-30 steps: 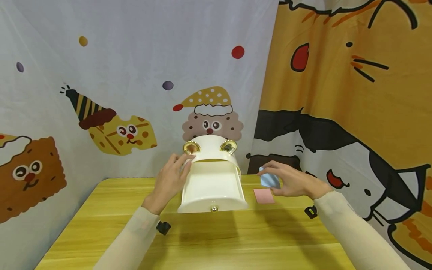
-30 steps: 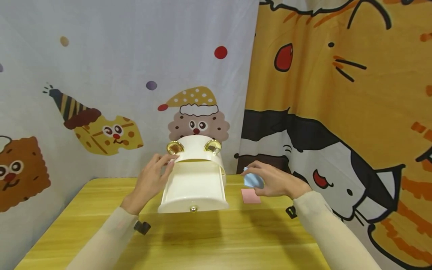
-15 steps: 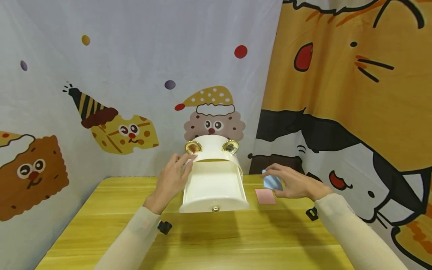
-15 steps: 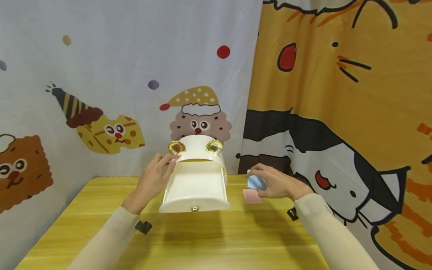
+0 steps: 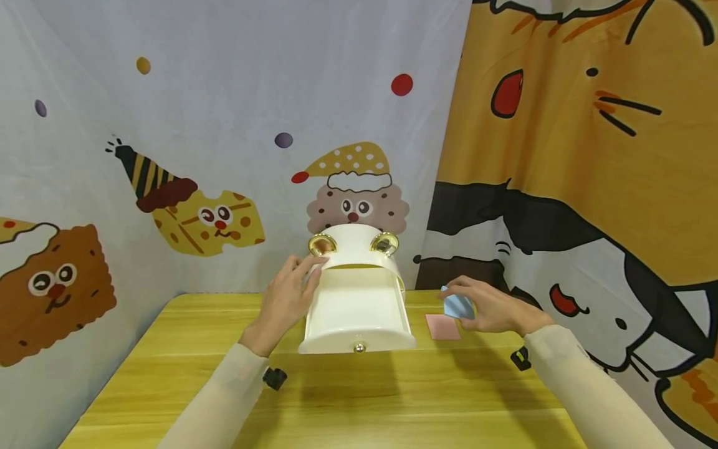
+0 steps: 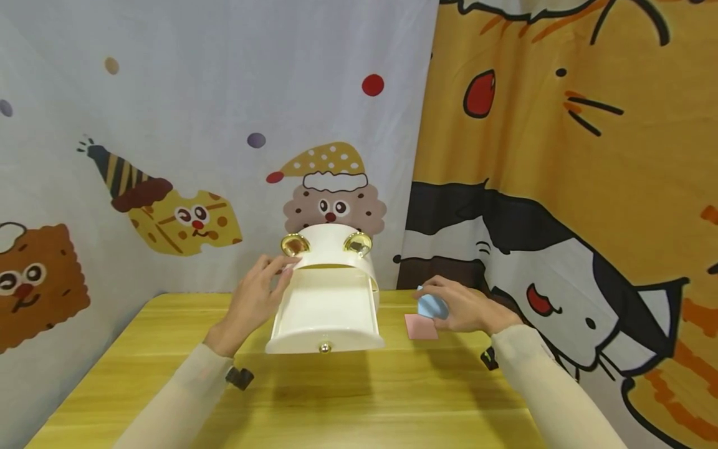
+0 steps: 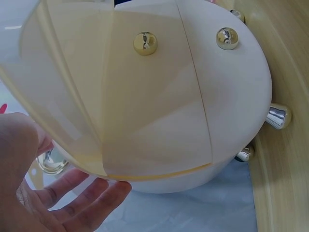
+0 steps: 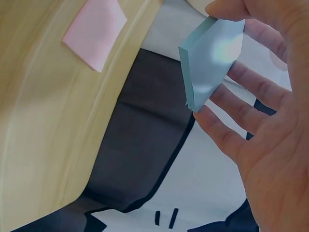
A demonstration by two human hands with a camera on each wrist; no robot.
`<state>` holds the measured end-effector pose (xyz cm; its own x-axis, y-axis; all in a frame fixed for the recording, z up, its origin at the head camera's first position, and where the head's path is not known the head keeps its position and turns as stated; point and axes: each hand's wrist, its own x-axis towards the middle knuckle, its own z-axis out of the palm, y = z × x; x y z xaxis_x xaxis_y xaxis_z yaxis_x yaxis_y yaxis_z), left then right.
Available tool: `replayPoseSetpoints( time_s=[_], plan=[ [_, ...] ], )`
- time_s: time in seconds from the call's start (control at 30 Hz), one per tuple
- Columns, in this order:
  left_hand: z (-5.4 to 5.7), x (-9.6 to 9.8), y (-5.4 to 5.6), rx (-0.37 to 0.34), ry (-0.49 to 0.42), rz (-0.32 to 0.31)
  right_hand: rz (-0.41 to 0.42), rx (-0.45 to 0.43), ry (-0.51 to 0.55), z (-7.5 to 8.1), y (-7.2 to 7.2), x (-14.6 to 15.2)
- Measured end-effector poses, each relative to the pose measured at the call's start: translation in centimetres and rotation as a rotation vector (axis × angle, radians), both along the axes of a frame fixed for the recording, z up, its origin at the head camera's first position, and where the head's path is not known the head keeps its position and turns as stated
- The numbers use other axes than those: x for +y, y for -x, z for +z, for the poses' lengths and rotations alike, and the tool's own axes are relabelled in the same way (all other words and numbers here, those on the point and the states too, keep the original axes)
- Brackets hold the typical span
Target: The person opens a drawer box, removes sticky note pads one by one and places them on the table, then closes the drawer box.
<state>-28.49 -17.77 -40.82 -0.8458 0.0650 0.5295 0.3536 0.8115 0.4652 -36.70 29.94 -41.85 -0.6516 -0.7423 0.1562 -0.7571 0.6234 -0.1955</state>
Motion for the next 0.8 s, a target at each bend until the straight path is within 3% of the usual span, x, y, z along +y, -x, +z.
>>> replayPoseSetpoints(
  time_s=[0.8],
  plan=[
    [-0.2,-0.1,0.0,-0.015,-0.013,-0.006,-0.057,-0.039,-0.009,-3.2,1.2,2.8]
  ],
)
